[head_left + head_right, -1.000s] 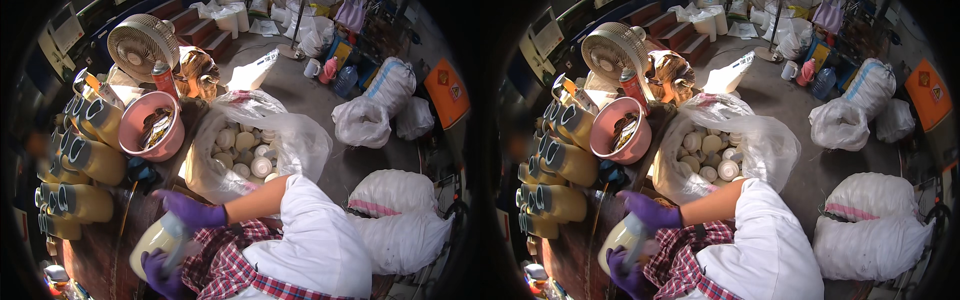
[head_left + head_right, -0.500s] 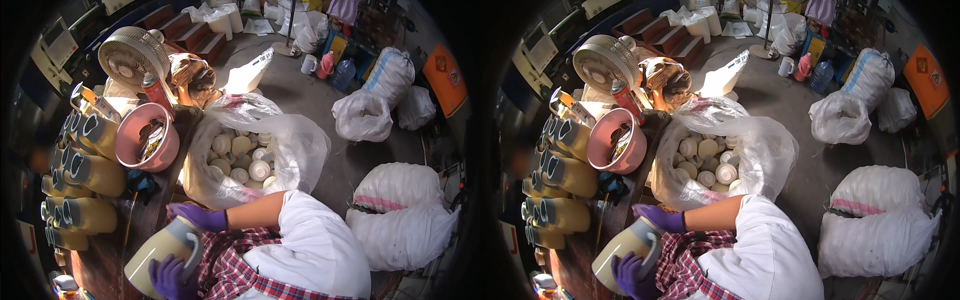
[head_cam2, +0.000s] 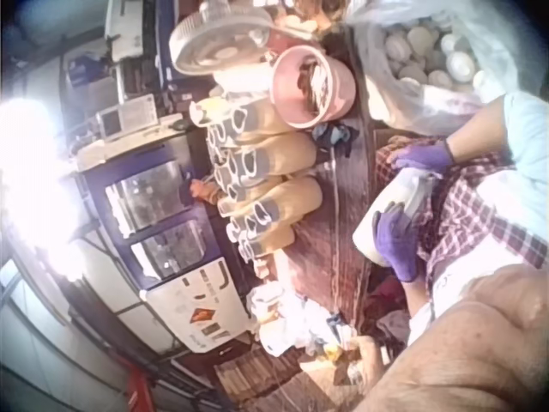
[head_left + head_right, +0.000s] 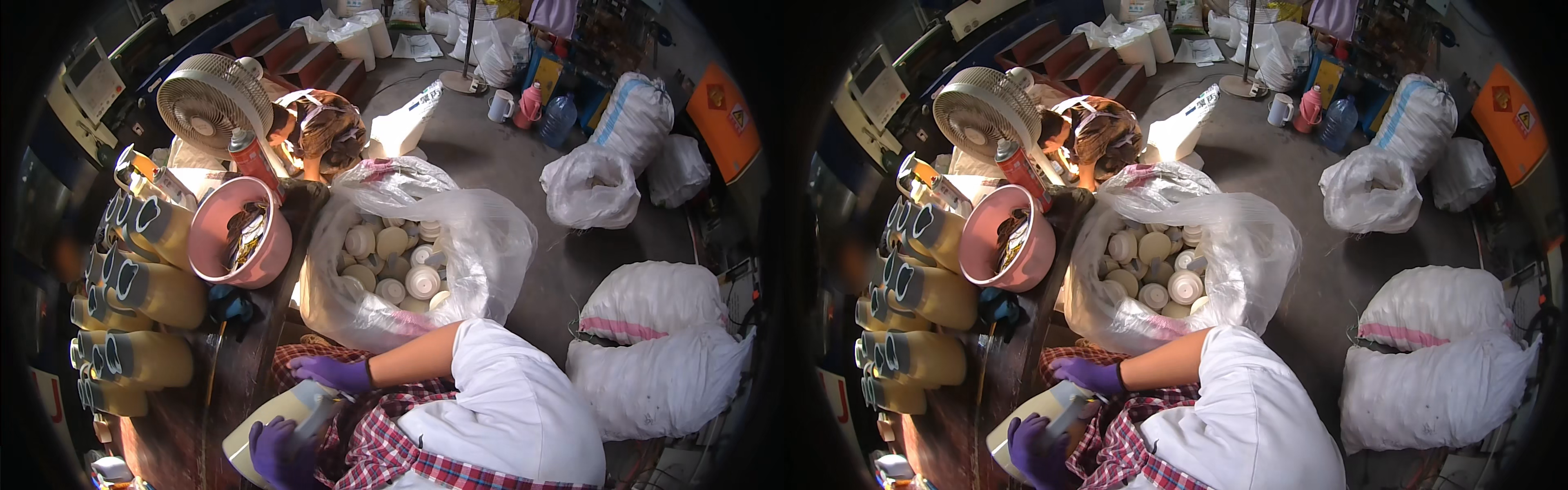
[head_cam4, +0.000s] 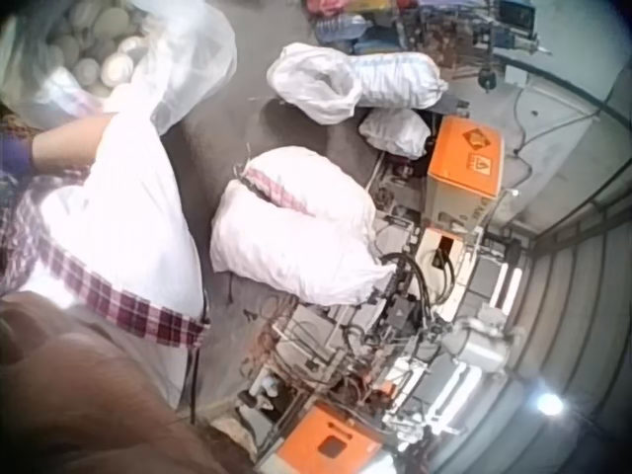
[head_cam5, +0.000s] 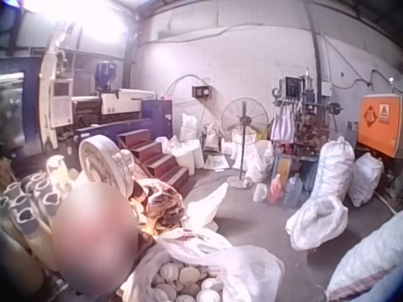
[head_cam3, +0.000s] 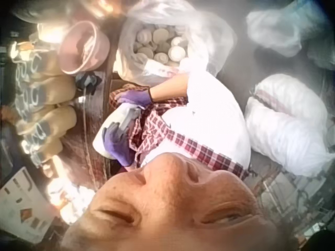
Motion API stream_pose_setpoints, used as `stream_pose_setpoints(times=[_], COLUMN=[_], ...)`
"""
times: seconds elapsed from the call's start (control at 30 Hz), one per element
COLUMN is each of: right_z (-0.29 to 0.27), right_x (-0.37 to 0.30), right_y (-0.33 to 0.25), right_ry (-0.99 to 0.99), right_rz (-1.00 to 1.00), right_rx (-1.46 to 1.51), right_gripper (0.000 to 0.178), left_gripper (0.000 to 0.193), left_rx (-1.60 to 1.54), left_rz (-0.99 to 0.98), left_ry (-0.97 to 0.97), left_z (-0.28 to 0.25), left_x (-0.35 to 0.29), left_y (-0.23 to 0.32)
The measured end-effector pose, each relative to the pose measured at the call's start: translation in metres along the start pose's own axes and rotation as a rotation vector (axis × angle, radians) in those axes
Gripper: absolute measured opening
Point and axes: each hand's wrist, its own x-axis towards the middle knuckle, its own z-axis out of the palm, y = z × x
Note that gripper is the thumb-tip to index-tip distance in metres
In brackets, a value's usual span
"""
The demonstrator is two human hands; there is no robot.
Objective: The person assembles beige plastic pitchers by inserting rubber gaskets and screwing on white lids. They repeatedly pick up pitchers, insert gaskets, tighten lids, and place finished units on the table.
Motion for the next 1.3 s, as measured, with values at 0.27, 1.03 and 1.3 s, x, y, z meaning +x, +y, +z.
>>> stream_pose_setpoints(times=[0.27,1.03,1.3], right_z=[-0.018,0.017,0.014], right_x=[-0.012,-0.007,-0.019], right_y=[-0.118,-0.096,-0.088], right_ry=[-0.164,-0.453,-0.399], right_rz=[-0.746,-0.071,-0.016], right_rx=[-0.299,-0.239,-0.327], right_gripper=[0.034,0.036,0.036], left_gripper=[0.030,0.024,0.035], left_rx=[-0.803,-0.494,-0.396], left_rz=[-0.662,-0.288,-0.422], left_ry=[0.296,1.154,1.331], left_z=[0.023,-0.099,-0.129], left_x=[-0.029,-0.137,-0.110], left_y=[-0.057,-0.186,-0.321])
